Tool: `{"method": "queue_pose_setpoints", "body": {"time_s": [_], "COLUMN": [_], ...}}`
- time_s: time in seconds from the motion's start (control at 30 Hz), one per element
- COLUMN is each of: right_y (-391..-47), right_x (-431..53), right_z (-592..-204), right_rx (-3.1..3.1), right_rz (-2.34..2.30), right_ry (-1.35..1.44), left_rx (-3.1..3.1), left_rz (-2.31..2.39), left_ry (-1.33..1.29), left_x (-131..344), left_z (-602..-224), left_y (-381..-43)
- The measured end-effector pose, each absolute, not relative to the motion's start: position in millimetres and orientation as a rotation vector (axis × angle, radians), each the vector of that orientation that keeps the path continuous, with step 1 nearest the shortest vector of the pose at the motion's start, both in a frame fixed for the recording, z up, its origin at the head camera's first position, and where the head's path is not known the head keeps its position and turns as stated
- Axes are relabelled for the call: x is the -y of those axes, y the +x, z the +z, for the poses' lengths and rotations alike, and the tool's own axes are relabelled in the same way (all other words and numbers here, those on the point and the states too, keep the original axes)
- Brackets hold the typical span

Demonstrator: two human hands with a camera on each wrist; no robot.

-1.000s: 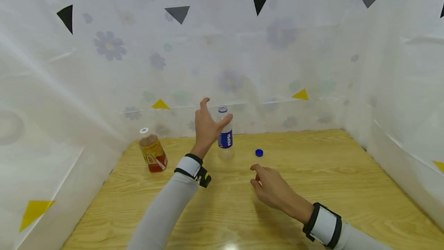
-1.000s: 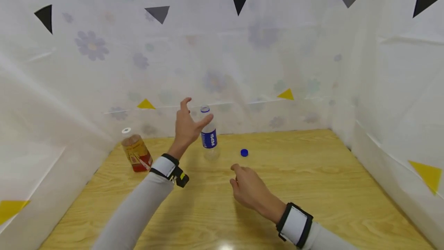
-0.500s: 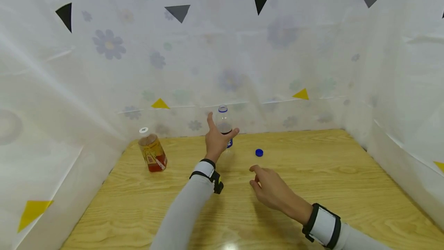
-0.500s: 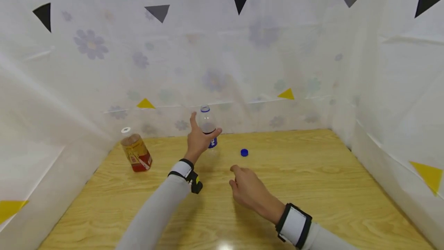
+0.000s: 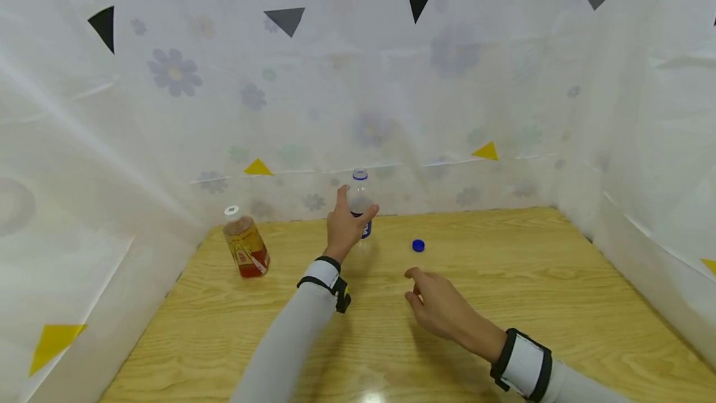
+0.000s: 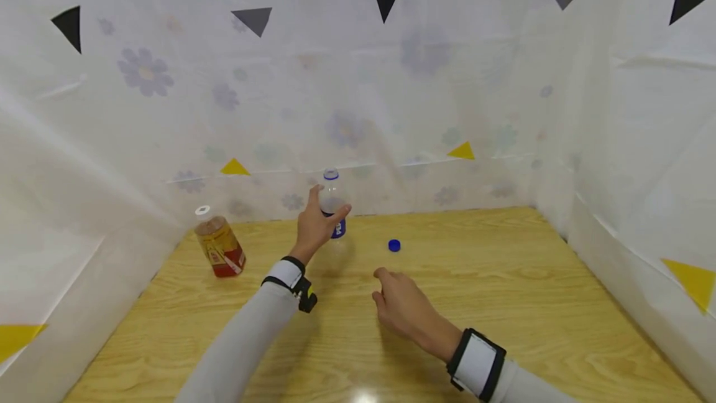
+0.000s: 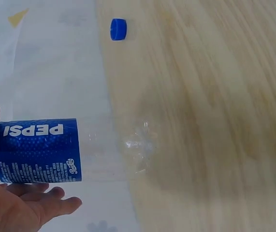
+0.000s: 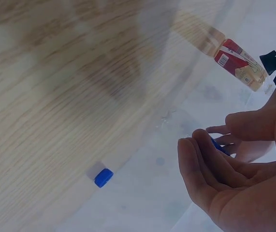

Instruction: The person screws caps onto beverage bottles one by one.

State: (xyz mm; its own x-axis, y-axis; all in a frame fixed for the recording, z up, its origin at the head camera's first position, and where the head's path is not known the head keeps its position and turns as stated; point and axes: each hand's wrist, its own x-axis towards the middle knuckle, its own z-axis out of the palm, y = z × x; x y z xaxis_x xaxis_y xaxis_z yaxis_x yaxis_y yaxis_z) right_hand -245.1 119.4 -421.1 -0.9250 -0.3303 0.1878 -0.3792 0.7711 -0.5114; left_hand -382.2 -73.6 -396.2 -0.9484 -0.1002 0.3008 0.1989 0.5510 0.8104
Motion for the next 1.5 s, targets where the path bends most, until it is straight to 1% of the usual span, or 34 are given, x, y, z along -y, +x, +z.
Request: {"method": "queue_pose_setpoints", "body": {"time_s": [0.2, 0.4, 0.67, 0.83, 1.07, 1.5], "right_y": [-247, -249, -249, -248, -247, -255], "right_x": [-119, -117, -114, -114, -117, -117], "right_z": [-421, -424, -426, -428, -431, -427], "right_rx": [2.879, 2.897, 2.909, 2.9, 2.881, 2.829], "right_rz": [0.868, 0.894, 0.892, 0.871, 0.852, 0.847], "right_ry": [0.589, 0.578, 0.541, 0.54, 0.559, 0.565], "left_rx": [2.5, 2.55, 2.65, 2.71, 2.761, 2.767], "left_rz": [-1.315, -1.257, -1.262, -1.267, -1.226, -1.234], "left_ry": [-0.133, -0.206, -0.399, -0.484, -0.516, -0.494], "left_x": [83, 90, 94, 91, 90, 88], "left_z": [-377, -360, -357, -364, -373, -376], "left_y": [-374, -354, -313, -296, -290, -290]}}
